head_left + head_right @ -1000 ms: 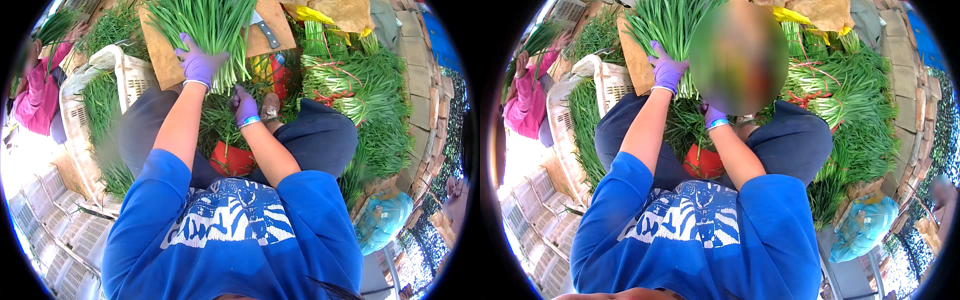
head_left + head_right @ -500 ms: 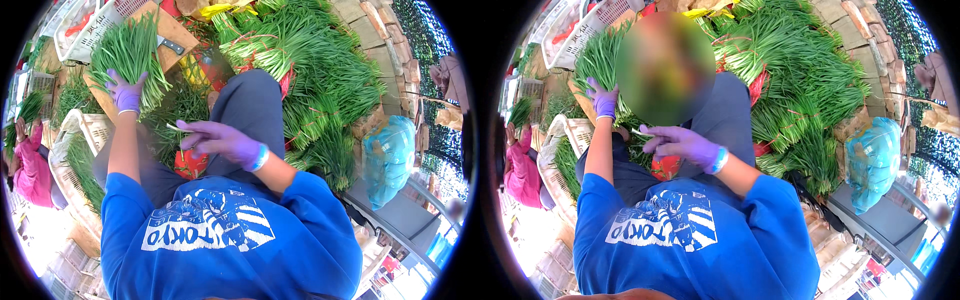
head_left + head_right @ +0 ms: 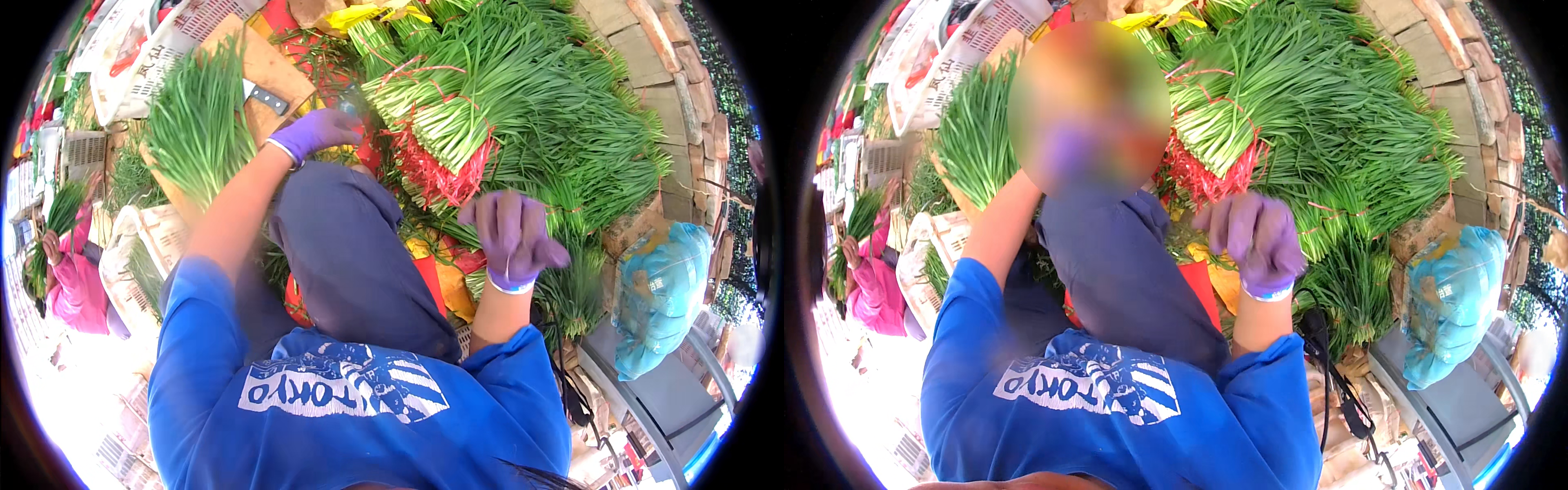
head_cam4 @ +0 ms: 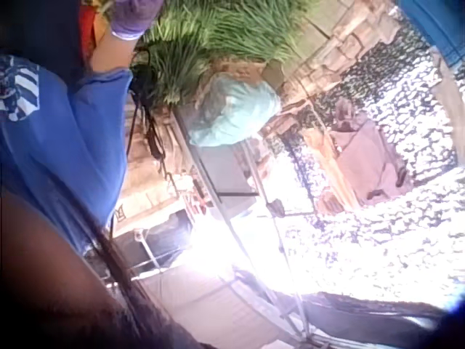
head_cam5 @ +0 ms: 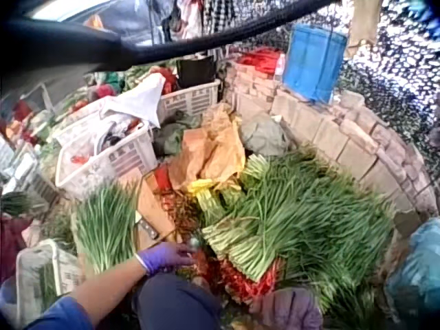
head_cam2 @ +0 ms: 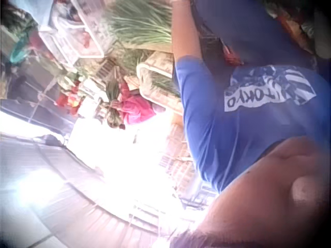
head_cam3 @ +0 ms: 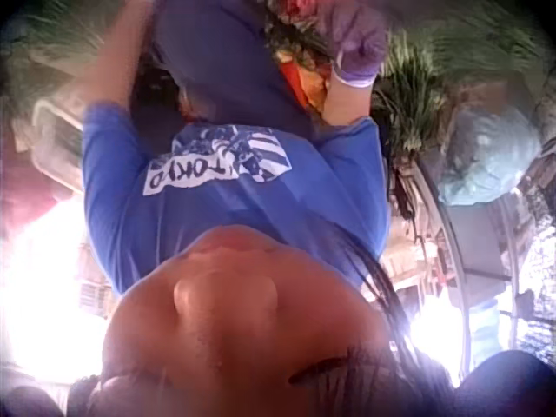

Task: The person bunches stalks of green chives, secures them with red ties, and trims the root ends with a cleaver.

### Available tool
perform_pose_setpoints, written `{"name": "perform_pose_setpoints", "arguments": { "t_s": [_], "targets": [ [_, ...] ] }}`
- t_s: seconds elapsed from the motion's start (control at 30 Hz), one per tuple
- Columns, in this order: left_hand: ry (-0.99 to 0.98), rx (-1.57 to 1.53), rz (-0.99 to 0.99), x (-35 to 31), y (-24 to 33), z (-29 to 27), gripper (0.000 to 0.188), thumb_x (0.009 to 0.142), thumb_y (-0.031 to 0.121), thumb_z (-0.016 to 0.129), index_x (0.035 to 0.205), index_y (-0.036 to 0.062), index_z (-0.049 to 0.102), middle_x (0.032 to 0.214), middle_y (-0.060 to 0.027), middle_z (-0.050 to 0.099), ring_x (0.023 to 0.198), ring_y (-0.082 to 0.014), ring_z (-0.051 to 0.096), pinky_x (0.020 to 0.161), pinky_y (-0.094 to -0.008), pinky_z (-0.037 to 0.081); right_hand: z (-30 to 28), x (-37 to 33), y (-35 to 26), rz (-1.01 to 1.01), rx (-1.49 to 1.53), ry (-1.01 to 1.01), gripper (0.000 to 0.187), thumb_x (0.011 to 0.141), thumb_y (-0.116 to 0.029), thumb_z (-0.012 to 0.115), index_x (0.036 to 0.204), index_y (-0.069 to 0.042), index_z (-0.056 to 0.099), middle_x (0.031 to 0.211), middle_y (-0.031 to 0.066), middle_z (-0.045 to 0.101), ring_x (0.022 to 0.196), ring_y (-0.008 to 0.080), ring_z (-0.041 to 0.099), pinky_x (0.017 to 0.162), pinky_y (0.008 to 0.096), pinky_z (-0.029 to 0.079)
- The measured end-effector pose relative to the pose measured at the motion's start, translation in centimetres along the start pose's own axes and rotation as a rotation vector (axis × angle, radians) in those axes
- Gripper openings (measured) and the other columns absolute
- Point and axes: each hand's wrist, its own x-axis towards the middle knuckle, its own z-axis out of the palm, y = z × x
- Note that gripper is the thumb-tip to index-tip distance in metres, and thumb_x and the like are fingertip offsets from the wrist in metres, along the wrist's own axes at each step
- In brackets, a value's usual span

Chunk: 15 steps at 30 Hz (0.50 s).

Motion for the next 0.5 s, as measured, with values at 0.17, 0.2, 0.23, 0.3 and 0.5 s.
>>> {"name": "perform_pose_setpoints", "arguments": {
  "t_s": [0.17,0.2,0.23,0.3,0.5],
  "targets": [
    [-0.163,-0.043,0.066,6.0,-0.4,3.9,0.037,0.076,0.031,0.059,0.101,0.0035,0.06,0.094,-0.013,0.062,0.087,-0.0191,0.059,0.077,-0.0282,0.046,-2.7,-1.1,-1.5,0.104,-0.055,-0.348,0.052,0.075,-0.062,0.049,0.068,-0.013,0.067,0.084,0.0012,0.06,0.072,0.0189,0.054,0.083,0.0386,0.04],
    [-0.289,-0.136,0.022,6.2,0.4,3.4,0.033,0.077,0.029,0.058,0.098,0.0029,0.062,0.089,-0.0119,0.064,0.082,-0.0178,0.06,0.072,-0.0275,0.047,-3.1,-1.3,-1.5,0.091,-0.051,-0.325,0.051,0.077,-0.06,0.049,0.074,-0.012,0.067,0.088,0.0052,0.06,0.075,0.0215,0.055,0.085,0.0402,0.039],
    [-0.26,-0.203,0.033,6.2,0.2,3.5,0.029,0.078,0.025,0.058,0.094,0.0021,0.062,0.085,-0.0109,0.064,0.077,-0.0167,0.06,0.068,-0.027,0.048,-3.5,-1.6,-1.4,0.079,-0.046,-0.303,0.05,0.078,-0.057,0.049,0.079,-0.011,0.066,0.092,0.0092,0.06,0.078,0.024,0.055,0.087,0.0417,0.038],
    [-0.183,-0.332,0.056,5.6,-0.4,3.2,0.021,0.079,0.019,0.056,0.086,0.0007,0.063,0.078,-0.0088,0.064,0.067,-0.0145,0.059,0.061,-0.0259,0.048,-3.6,-1.6,-1.1,0.073,-0.014,-0.224,0.048,0.08,-0.053,0.049,0.085,-0.009,0.066,0.097,0.0137,0.059,0.082,0.0277,0.056,0.089,0.0444,0.037],
    [-0.019,-0.413,-0.038,-1.0,2.7,-0.4,0.021,0.078,0.021,0.059,0.079,0.0009,0.065,0.07,-0.0048,0.062,0.06,-0.0096,0.057,0.057,-0.0227,0.046,-2.3,-1.3,0.8,0.101,-0.001,-0.186,0.043,0.082,-0.047,0.049,0.084,-0.007,0.065,0.097,0.015,0.059,0.079,0.0301,0.056,0.084,0.0449,0.039]
  ]
}}
